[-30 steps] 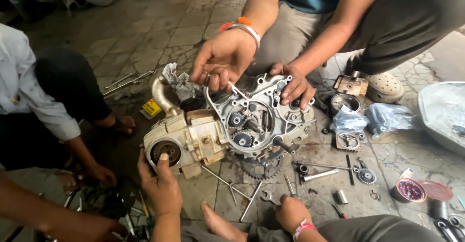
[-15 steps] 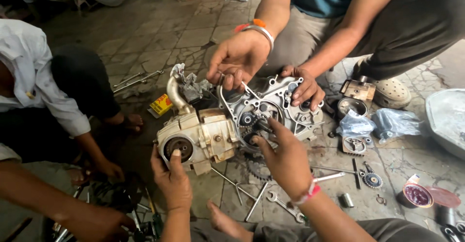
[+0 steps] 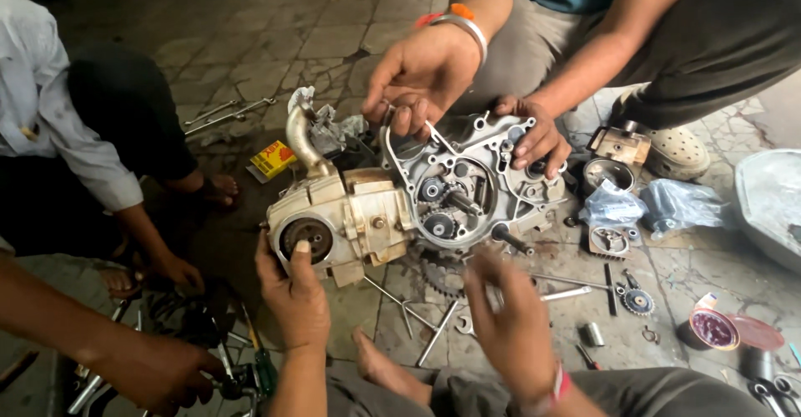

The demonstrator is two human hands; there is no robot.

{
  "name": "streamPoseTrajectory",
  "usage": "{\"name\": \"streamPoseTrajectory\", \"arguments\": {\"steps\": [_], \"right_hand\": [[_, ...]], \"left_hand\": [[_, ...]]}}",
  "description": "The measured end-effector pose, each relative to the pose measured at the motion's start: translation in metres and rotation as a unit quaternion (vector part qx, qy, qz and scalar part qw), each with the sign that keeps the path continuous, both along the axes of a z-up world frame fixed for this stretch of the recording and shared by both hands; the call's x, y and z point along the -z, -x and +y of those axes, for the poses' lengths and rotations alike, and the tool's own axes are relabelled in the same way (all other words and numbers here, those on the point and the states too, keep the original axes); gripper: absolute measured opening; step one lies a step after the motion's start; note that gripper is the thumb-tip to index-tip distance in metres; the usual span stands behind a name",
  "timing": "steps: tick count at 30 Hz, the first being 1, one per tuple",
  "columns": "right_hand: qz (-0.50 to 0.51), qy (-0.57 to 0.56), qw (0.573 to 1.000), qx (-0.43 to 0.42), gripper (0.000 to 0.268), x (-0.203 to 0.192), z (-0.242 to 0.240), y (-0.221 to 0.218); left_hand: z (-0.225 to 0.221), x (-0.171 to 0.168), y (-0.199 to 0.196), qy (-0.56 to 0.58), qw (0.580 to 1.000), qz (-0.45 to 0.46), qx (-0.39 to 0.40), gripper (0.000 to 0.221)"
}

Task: The person disassembles a motorcycle engine by removing the cylinder head and internal gears using a screwdriver and a wrench. They then manipulate the timing chain and sprocket, rotating the components by hand and using a small metal rod to align and detach parts.

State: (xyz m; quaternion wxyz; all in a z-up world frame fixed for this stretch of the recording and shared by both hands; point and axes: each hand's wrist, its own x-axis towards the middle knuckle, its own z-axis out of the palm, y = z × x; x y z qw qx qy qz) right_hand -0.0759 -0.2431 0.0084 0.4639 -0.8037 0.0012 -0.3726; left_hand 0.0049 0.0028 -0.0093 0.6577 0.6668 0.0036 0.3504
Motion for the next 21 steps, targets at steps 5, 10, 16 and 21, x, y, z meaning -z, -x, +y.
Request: {"name": "streamPoseTrajectory", "arguments": {"steps": [5,10,16,21], "right_hand": [[0.446,0.155,0.875,-0.108,0.028,0.154,-0.032,-0.001],[0.493,0.225,0.839,-0.046,0.027,0.249,-0.047,-0.008],[0.457,0.255,0.852,0.026,0.035,0.300,-0.077,-0.018],[0.588,0.307,0.747,0.043,0.031,0.312,-0.134,-0.030]], "left_hand": [[-0.005,-0.007,0.008,-0.036,0.998,0.025,-0.041,0.064],[-0.005,0.000,0.002,-0.034,0.996,0.049,-0.061,0.067],[-0.002,0.007,-0.002,0.023,0.999,0.024,-0.029,0.068],[-0.009,0.009,-0.003,0.061,0.998,0.027,-0.011,0.068]]}}
